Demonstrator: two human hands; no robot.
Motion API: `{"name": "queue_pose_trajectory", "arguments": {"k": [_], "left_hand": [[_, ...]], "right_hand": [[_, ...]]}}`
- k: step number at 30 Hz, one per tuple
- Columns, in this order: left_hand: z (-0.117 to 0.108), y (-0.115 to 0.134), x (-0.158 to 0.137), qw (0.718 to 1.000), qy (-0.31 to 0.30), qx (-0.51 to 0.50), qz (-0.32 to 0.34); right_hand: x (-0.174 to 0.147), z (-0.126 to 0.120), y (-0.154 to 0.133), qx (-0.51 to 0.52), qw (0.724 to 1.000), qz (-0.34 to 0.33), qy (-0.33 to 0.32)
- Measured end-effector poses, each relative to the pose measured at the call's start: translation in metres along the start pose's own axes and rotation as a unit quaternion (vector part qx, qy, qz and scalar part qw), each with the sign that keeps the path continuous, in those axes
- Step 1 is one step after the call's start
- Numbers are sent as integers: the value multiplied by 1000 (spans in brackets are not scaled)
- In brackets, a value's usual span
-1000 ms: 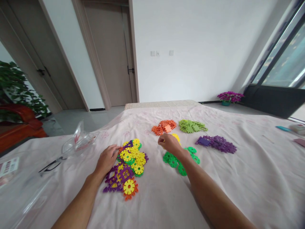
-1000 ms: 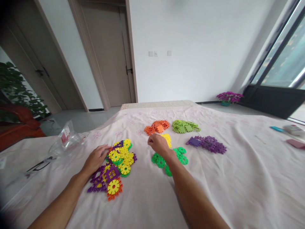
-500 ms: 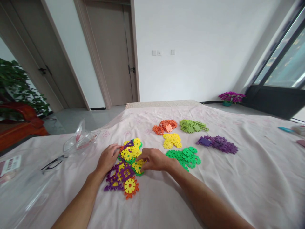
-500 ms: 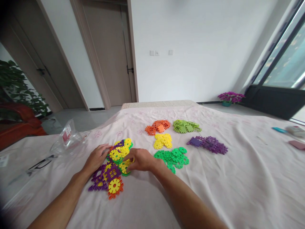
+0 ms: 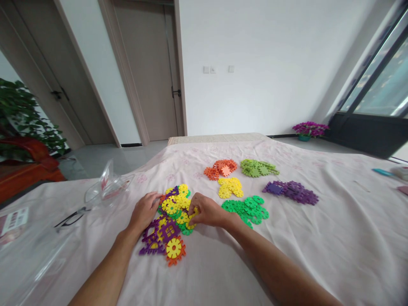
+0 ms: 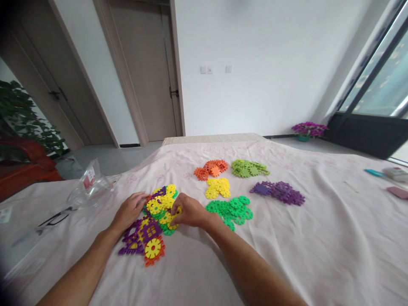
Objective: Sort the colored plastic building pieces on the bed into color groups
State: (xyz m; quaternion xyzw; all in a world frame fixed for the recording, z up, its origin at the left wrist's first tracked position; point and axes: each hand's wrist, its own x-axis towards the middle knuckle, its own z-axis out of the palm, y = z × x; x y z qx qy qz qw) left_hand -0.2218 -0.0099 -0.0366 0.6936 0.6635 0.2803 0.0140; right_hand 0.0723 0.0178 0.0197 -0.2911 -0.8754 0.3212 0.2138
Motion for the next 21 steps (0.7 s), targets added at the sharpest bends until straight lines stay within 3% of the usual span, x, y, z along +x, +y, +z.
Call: {"name": "queue_pose_trajectory", "arguments": {"k": [5, 9, 15, 21], "left_hand": [[0, -1, 0, 1000, -1, -2, 4], [1, -3, 0, 1000, 2, -2, 4], [2, -3, 0, 1000, 2, 0, 0], [1, -1, 0, 1000, 3, 1, -5]], "right_hand": [[5, -2, 8, 159, 983, 90, 10], [8, -21, 24, 180, 967, 150, 99], [-7, -66, 62, -7, 945, 227, 234], [-21, -84, 86, -170, 910, 295, 237]]}}
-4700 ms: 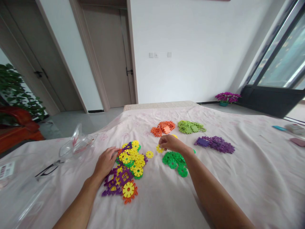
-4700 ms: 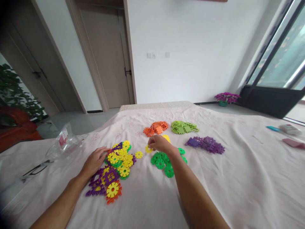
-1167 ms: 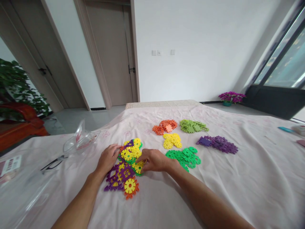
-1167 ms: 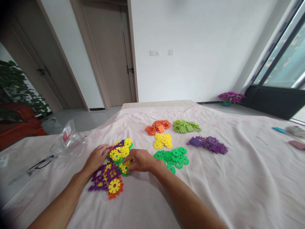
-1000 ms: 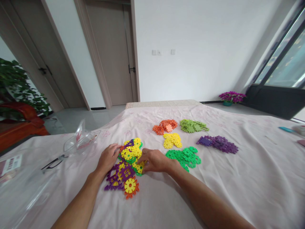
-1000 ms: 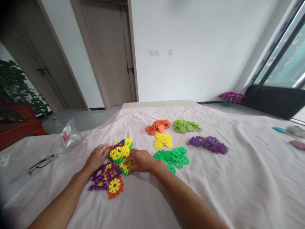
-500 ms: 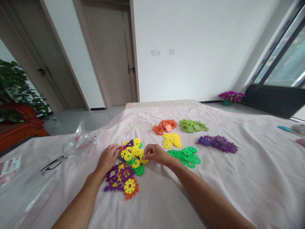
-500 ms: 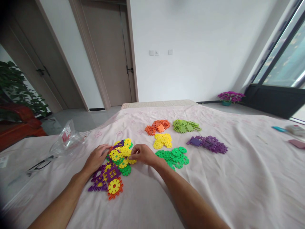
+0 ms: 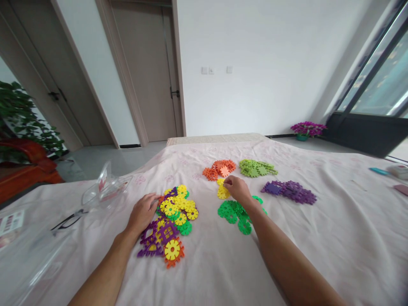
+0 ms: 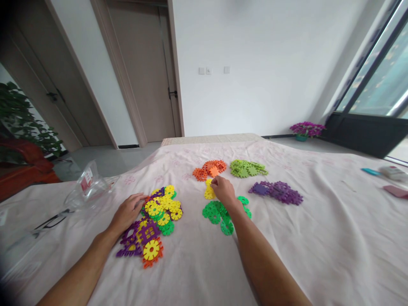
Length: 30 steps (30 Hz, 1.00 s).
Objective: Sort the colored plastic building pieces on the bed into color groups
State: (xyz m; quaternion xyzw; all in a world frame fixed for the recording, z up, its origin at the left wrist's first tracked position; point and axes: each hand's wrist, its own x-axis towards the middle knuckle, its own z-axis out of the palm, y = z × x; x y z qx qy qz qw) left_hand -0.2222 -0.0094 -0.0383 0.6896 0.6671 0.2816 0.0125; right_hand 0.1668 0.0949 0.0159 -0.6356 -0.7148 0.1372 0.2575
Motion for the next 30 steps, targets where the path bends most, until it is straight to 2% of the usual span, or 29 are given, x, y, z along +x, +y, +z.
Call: {"name": "queue_pose_trajectory", "arguments": {"k": [7, 14, 18, 23, 27, 30], "left_hand": [[-1, 1, 0, 1000, -7, 8, 4], [-3, 3, -1, 1000, -5, 6, 3], [-2, 3, 0, 1000, -4, 3, 2], [-1, 1, 0, 1000, -4, 3, 0], [-1, 1, 0, 1000, -1, 9, 2], [-1, 2, 0, 1000, 1, 9, 6]], "right_hand": [[-1, 1, -1, -103, 995, -8, -7], [-12, -2, -15, -121, 992, -25, 10], [-28, 8, -43, -30, 989, -147, -6], [-65, 29, -90, 95, 938, -316, -108], [-93, 37, -113, 91, 891, -415, -161], [-103, 40, -122, 40, 881, -439, -170]]}}
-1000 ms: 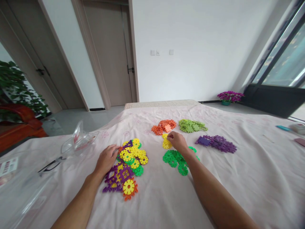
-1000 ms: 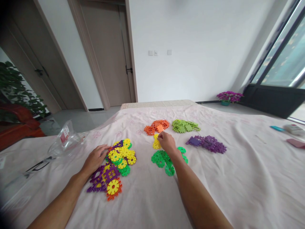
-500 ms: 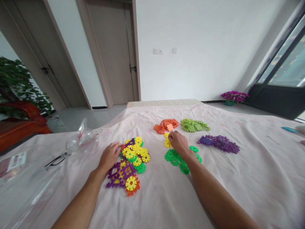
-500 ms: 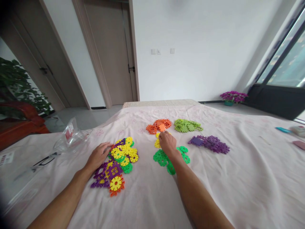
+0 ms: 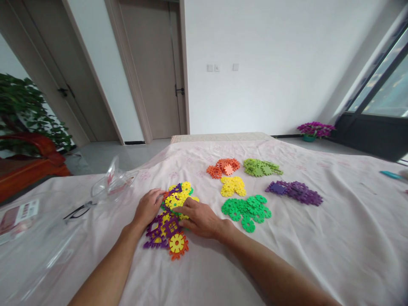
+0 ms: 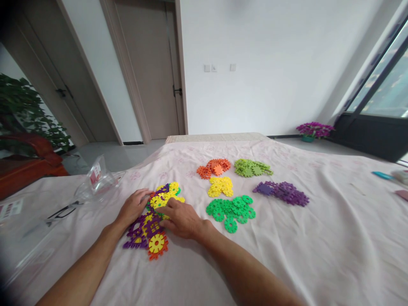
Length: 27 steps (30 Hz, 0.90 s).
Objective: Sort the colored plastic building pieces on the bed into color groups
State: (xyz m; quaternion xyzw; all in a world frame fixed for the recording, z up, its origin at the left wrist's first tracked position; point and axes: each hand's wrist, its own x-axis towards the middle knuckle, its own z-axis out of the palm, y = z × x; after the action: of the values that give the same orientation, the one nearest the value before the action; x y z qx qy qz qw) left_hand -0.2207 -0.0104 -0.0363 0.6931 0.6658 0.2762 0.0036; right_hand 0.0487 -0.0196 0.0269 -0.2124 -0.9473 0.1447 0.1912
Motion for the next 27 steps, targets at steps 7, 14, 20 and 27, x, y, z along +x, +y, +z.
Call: {"name": "queue_pose_trajectory", "arguments": {"k": [7, 14, 20, 27], "left_hand": [[-1, 1, 0, 1000, -1, 6, 4], [-1, 2, 0, 1000, 0, 4, -3], [0, 1, 1, 1000, -10, 11, -7], [-1, 0, 1, 1000, -14, 4, -9]], "right_hand": [[5, 5, -5, -43, 999, 15, -11], [4, 11, 2, 59, 995, 65, 39], [3, 13, 8, 138, 978, 141, 69], [7, 14, 18, 204, 941, 186, 194]]}}
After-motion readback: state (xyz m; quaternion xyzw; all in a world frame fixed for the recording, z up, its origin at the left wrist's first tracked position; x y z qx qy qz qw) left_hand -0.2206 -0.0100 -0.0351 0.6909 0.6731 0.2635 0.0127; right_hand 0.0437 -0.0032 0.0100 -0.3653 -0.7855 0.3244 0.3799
